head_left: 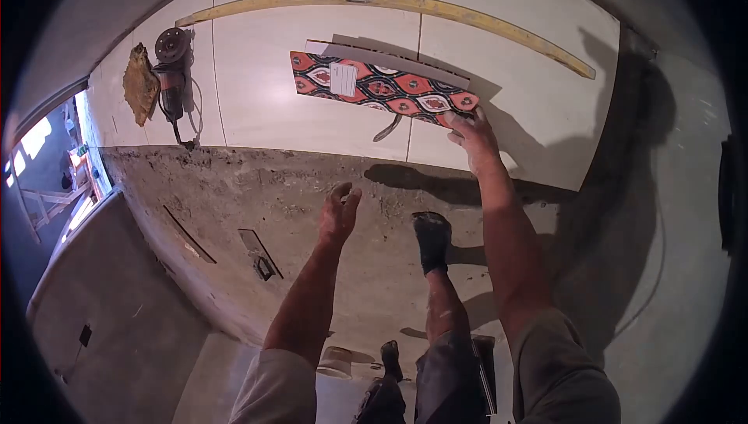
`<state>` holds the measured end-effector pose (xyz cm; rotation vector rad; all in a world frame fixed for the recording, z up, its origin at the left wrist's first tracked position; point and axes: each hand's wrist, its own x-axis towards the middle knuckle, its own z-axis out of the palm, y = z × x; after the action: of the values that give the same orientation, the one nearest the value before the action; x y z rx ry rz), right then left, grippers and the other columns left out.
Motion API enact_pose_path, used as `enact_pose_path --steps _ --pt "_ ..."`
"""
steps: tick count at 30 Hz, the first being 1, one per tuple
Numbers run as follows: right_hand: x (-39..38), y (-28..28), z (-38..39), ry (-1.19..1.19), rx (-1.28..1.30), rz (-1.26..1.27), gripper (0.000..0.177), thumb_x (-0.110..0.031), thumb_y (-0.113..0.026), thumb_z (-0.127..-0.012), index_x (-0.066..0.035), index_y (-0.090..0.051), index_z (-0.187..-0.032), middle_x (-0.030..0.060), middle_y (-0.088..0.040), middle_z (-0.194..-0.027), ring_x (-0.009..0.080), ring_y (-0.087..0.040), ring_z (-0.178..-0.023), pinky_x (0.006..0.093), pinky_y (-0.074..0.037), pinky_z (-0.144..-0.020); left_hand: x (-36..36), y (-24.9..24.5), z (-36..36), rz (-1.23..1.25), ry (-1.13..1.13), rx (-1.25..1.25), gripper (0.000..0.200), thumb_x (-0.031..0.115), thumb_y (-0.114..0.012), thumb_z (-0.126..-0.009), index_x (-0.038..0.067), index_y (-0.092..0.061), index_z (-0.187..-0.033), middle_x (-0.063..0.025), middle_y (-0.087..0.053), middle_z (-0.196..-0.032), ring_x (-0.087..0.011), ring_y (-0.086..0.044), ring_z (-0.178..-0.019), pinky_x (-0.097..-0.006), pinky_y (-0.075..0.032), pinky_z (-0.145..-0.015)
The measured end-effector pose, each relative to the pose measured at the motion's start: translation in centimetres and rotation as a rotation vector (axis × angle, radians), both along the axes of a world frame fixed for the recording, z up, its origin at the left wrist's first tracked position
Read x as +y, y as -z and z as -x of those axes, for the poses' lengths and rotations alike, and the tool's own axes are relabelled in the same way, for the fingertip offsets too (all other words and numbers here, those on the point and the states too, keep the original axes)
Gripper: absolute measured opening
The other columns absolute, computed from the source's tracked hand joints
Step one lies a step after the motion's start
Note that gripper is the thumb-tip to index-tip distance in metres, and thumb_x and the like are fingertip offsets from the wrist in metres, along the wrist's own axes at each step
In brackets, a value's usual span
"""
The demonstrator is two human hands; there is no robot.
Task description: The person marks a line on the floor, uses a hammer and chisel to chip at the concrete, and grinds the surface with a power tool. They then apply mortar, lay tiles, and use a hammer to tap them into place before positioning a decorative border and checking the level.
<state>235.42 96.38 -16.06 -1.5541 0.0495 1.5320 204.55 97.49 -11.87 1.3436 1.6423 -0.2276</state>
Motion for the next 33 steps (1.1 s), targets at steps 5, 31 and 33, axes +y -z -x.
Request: enact_pose_path --steps 5,31,33 --pt "-0.6 -0.7 0.1 0.032 -0.122 0.063 0.081 -0.035 -0.074 -0.067 -0.006 -0.034 -0.13 0.0107 -0.048 -0.123 0.0208 -0.048 -0.111 0.037 -0.042 -0.087 -0.1 -1.3 -0.6 0.037 0.0 0.014 0.051 0.038 -0.055 -0.085 -0.004 -0.054 -0.115 -0.0238 -0.056 -0.113 -0.034 -0.056 -0.104 -0.039 -0.044 -0.089" --pt "-52.3 -40.4 25.1 -0.016 -0.632 0.472 0.045 -0.041 -0.062 -0.073 -0.005 -0.061 -0.1 0.0167 -0.063 -0.099 0.0318 -0.058 -0.095 0.0413 -0.045 -0.085 -8.4 -32.2 9.0 0.132 0.361 -0.245 0.033 0.03 -0.05 -0.089 0.006 -0.055 -0.112 -0.0031 -0.058 -0.084 -0.0128 -0.058 -0.066 -0.0249 -0.042 -0.053" --pt "-56.4 -41.9 30.5 0.166 -0.562 0.615 0.048 -0.042 -0.06 -0.074 -0.003 -0.061 -0.101 0.0186 -0.062 -0.099 0.0334 -0.059 -0.095 0.0419 -0.045 -0.085 -11.2 -34.9 8.8 0.132 0.414 -0.205 0.033 0.031 -0.051 -0.088 0.007 -0.054 -0.11 -0.0028 -0.058 -0.087 -0.0135 -0.055 -0.063 -0.0289 -0.042 -0.052"
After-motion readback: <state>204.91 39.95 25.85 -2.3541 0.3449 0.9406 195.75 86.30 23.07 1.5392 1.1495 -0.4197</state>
